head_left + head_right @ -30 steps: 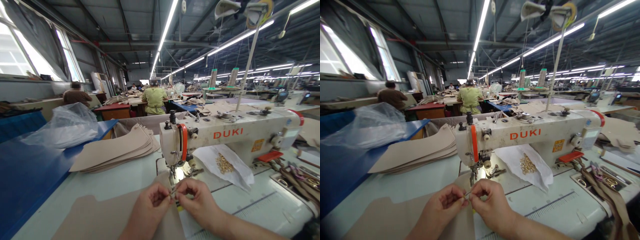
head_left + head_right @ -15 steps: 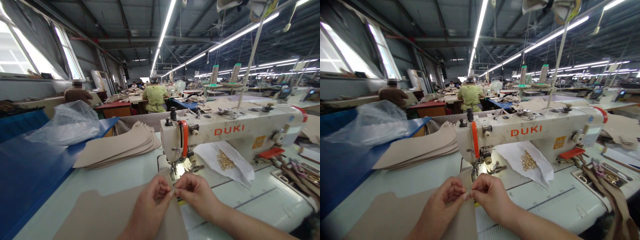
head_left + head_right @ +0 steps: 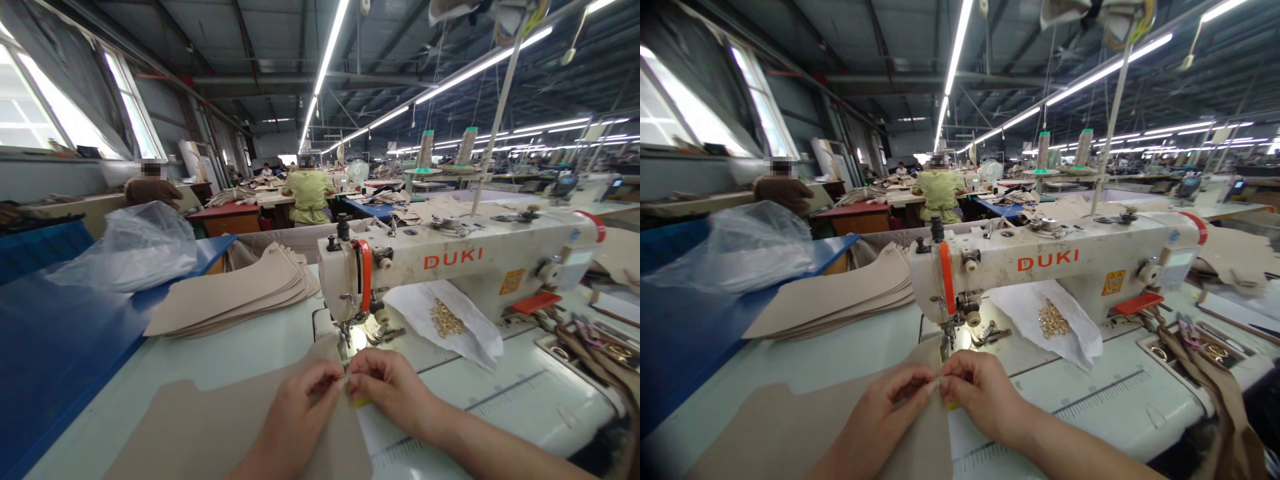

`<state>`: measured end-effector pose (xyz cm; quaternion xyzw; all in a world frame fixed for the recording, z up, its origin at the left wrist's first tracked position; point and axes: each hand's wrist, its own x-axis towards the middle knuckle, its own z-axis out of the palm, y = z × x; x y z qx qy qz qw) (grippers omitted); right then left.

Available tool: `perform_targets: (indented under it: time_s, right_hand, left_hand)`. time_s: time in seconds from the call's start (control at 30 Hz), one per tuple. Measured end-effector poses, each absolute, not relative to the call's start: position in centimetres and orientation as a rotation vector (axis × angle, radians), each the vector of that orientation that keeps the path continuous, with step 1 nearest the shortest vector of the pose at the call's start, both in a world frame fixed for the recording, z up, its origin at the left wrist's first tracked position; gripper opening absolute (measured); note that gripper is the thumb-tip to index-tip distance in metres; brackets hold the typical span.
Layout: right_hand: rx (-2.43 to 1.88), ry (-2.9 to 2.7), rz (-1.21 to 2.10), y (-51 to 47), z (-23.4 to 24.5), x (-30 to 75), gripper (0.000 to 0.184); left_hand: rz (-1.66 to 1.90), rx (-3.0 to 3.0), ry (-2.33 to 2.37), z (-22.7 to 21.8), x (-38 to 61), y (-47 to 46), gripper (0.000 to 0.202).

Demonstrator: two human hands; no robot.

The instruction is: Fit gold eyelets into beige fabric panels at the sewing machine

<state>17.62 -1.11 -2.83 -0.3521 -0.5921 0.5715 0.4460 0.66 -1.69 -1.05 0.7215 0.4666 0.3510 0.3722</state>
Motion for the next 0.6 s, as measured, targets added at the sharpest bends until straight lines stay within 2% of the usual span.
perform_targets:
  time_s: [0.17, 0.27, 0.4, 0.6]
  right_hand:
    - [-0.921, -1.464, 1.366, -0.94, -3.07, 17.54, 0.021]
    - [-1.019, -1.59, 1.13, -1.01, -2.99, 17.66, 0.012]
    - [-1.08, -1.814, 0.805, -1.25, -2.68, 17.92, 0.01]
    - [-1.112, -1.904, 0.82, -1.39, -2.71, 18.11, 0.01]
  left_hand:
    - [0.895, 1.92, 1.272, -0.47, 0.8, -1.79, 0.014]
    - [0.913, 1.946, 1.293, -0.71, 0.79, -1.76, 0.014]
    - [0.9, 1.977, 1.316, -1.1, 0.78, -1.7, 0.015]
    - [0.794, 2.175, 1.342, -0.73, 0.41, -1.45, 0.015]
